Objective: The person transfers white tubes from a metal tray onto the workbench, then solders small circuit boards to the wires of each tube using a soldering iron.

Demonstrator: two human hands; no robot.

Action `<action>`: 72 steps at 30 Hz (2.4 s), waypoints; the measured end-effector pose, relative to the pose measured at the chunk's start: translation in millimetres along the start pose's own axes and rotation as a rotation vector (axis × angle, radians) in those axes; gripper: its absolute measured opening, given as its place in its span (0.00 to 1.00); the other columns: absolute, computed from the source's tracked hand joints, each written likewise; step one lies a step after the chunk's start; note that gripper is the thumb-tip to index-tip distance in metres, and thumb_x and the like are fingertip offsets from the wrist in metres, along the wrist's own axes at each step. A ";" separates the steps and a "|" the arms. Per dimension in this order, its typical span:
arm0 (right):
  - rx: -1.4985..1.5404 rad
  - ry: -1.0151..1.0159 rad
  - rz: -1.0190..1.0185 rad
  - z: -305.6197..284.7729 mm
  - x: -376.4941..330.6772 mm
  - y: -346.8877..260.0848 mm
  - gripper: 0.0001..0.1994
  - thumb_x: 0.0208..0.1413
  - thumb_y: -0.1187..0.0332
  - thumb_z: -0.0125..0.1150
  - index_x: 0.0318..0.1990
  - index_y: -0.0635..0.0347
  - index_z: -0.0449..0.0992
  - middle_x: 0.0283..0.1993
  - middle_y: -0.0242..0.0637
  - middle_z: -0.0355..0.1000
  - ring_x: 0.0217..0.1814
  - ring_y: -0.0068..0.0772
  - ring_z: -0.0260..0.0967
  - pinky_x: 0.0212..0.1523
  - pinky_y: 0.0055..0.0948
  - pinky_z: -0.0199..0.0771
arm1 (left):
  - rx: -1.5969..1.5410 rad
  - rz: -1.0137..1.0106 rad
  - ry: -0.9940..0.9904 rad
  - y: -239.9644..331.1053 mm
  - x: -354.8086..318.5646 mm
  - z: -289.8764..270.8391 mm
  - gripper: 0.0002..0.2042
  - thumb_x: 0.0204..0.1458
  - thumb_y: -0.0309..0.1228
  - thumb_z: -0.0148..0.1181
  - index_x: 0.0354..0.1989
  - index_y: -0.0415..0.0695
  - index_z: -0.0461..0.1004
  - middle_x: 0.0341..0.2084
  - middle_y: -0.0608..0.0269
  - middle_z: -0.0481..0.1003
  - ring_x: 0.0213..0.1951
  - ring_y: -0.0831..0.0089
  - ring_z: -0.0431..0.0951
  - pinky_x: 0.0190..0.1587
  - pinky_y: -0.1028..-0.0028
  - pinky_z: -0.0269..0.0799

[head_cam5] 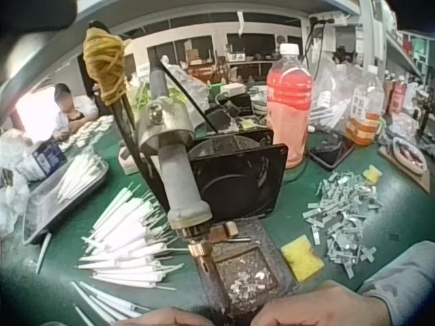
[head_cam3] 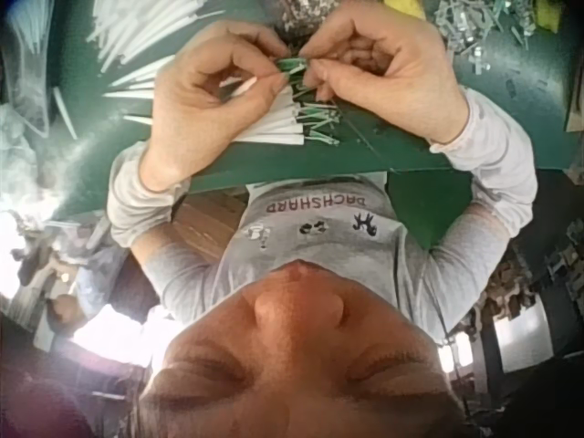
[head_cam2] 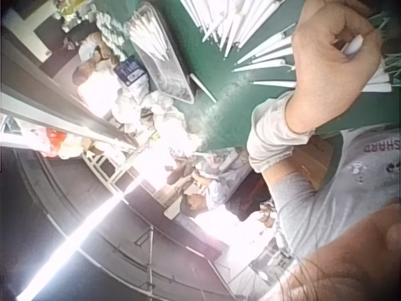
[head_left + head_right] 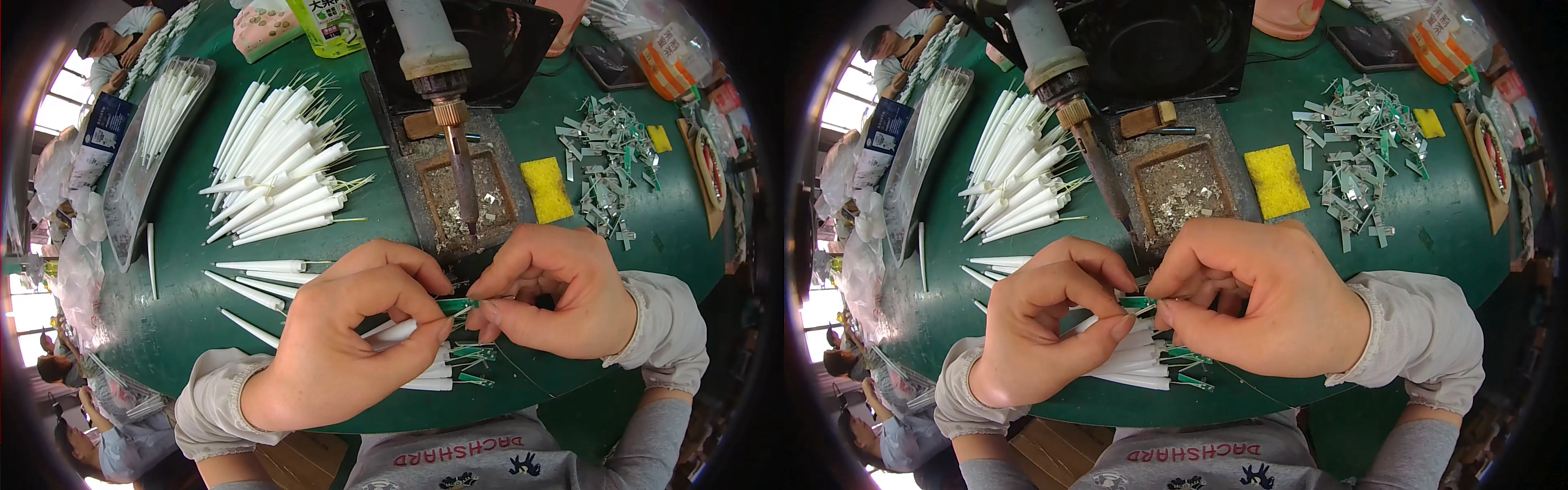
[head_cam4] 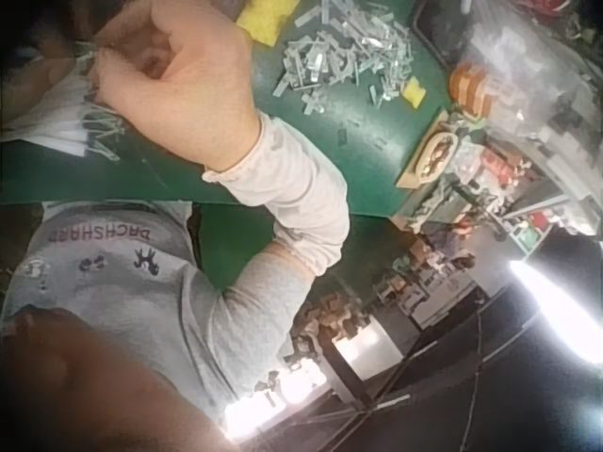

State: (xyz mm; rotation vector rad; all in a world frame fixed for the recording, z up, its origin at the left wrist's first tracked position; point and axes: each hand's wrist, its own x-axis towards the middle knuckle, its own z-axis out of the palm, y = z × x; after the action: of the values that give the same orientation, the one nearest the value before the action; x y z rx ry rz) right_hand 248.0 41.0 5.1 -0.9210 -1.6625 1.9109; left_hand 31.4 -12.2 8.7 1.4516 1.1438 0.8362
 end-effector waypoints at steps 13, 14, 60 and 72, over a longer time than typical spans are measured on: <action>0.136 -0.092 0.019 -6.7 3.6 1.1 0.07 0.54 0.78 0.57 0.40 0.65 0.70 0.33 0.37 0.75 0.33 0.20 0.75 0.26 0.14 0.70 | -0.305 -0.135 0.034 3.9 3.3 2.1 0.03 0.47 0.15 0.60 0.29 0.34 0.73 0.38 0.52 0.74 0.36 0.76 0.74 0.40 0.78 0.71; 0.136 -0.091 0.019 -11.0 6.5 -3.0 0.07 0.54 0.78 0.57 0.40 0.65 0.70 0.33 0.37 0.75 0.33 0.20 0.75 0.26 0.14 0.70 | -0.345 -0.152 0.030 4.4 5.1 1.3 0.03 0.48 0.15 0.59 0.29 0.34 0.73 0.38 0.53 0.74 0.36 0.77 0.74 0.40 0.78 0.71; -0.186 0.067 -0.171 -6.2 12.5 -4.7 0.07 0.59 0.73 0.53 0.38 0.61 0.60 0.26 0.33 0.67 0.20 0.16 0.65 0.17 0.13 0.59 | -0.485 -0.010 0.108 -5.1 26.8 -3.5 0.02 0.51 0.15 0.55 0.30 0.34 0.70 0.37 0.53 0.73 0.35 0.73 0.76 0.42 0.74 0.76; -0.903 0.391 -0.239 -45.8 7.4 -29.7 0.03 0.51 0.73 0.58 0.31 0.63 0.72 0.16 0.31 0.63 0.16 0.18 0.57 0.19 0.21 0.55 | -0.343 -0.142 0.079 -5.0 18.2 -5.4 0.03 0.50 0.15 0.57 0.29 0.35 0.71 0.36 0.54 0.73 0.33 0.76 0.75 0.38 0.78 0.73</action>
State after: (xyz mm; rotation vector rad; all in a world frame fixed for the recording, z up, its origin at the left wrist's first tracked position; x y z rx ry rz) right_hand 273.4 82.8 30.3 -1.2246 -2.2470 0.7023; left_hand 30.8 6.7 3.4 1.0521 1.0864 0.9446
